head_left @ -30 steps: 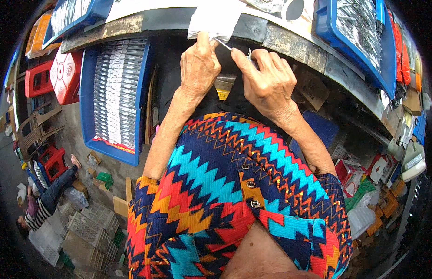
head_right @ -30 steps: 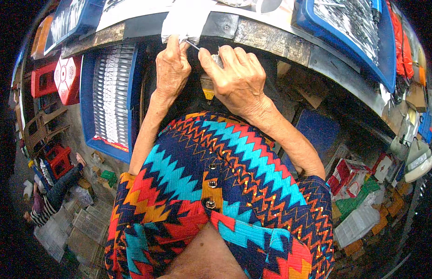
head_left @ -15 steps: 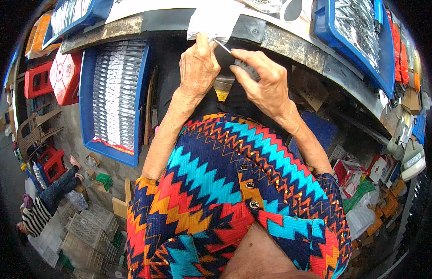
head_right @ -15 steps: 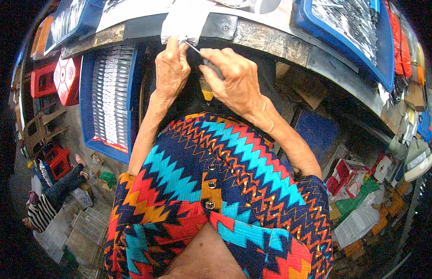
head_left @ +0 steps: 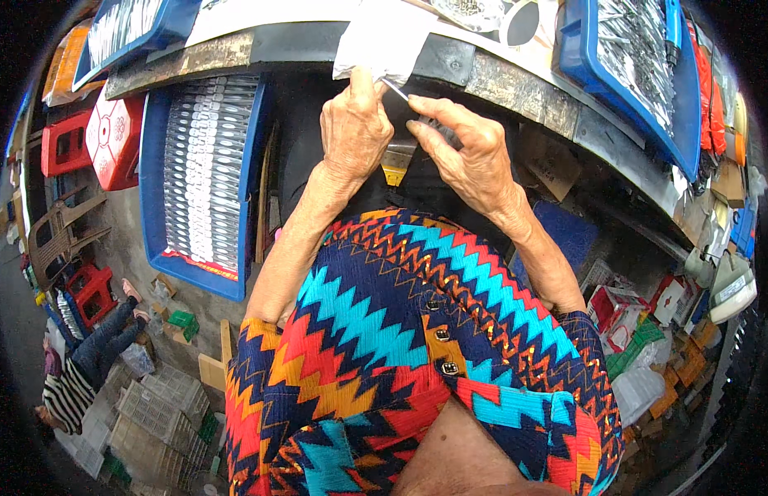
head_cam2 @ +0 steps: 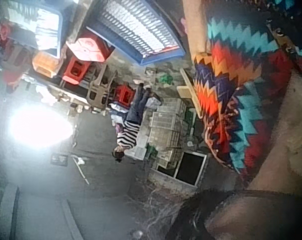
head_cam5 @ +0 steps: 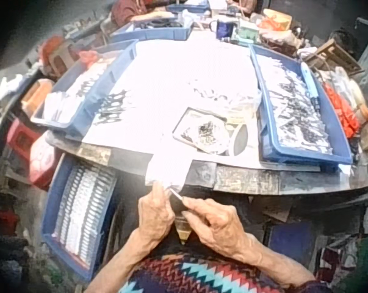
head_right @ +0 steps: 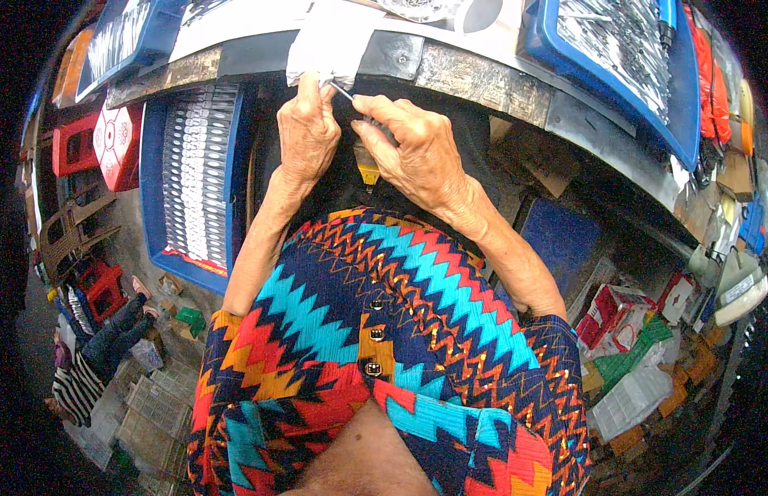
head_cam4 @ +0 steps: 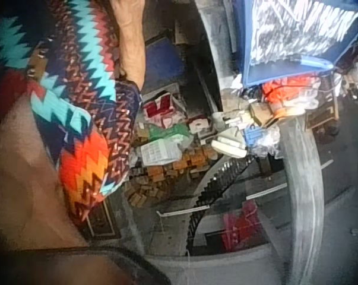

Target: Assembling small mechanical components using a screwdriver at a workbench.

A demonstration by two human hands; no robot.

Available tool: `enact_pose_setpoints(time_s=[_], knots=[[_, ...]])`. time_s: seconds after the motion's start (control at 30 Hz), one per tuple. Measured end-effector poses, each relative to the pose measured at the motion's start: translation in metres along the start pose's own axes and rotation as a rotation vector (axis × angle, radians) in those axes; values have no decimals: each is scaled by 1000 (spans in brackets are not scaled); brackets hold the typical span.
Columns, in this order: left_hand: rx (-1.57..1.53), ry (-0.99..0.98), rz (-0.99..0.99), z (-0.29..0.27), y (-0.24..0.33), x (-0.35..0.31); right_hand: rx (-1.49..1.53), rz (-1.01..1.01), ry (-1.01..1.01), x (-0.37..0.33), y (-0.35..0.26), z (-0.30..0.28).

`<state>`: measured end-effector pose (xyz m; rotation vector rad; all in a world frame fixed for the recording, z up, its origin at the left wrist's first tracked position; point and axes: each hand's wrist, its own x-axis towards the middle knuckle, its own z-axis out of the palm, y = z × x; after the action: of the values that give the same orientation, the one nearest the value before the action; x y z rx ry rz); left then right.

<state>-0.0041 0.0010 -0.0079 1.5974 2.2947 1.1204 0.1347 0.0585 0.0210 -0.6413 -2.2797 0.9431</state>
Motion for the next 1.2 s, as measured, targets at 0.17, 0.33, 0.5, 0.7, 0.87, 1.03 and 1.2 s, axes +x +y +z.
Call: enact_pose_setpoints(time_s=[0.17, 0.33, 0.5, 0.7, 0.87, 1.03, 1.2], knots=[[3, 6, -6, 1, 2, 0, 122, 138, -38, 1, -3, -2], [14, 7, -8, -1, 3, -2, 172, 266, -87, 3, -16, -7], [30, 16, -25, 2, 3, -4, 388, 510, -111, 4, -23, -7], [40, 44, 53, 0, 6, 0, 843, 890, -115, 14, -21, -15], [34, 62, 23, -1, 14, 11, 1362, 1101, -54, 12, -7, -20], [-57, 84, -5, 12, -2, -5, 797, 721, -193, 8, -11, -21], [-37, 20, -16, 2, 9, -3, 861, 707, -176, -15, -6, -28]])
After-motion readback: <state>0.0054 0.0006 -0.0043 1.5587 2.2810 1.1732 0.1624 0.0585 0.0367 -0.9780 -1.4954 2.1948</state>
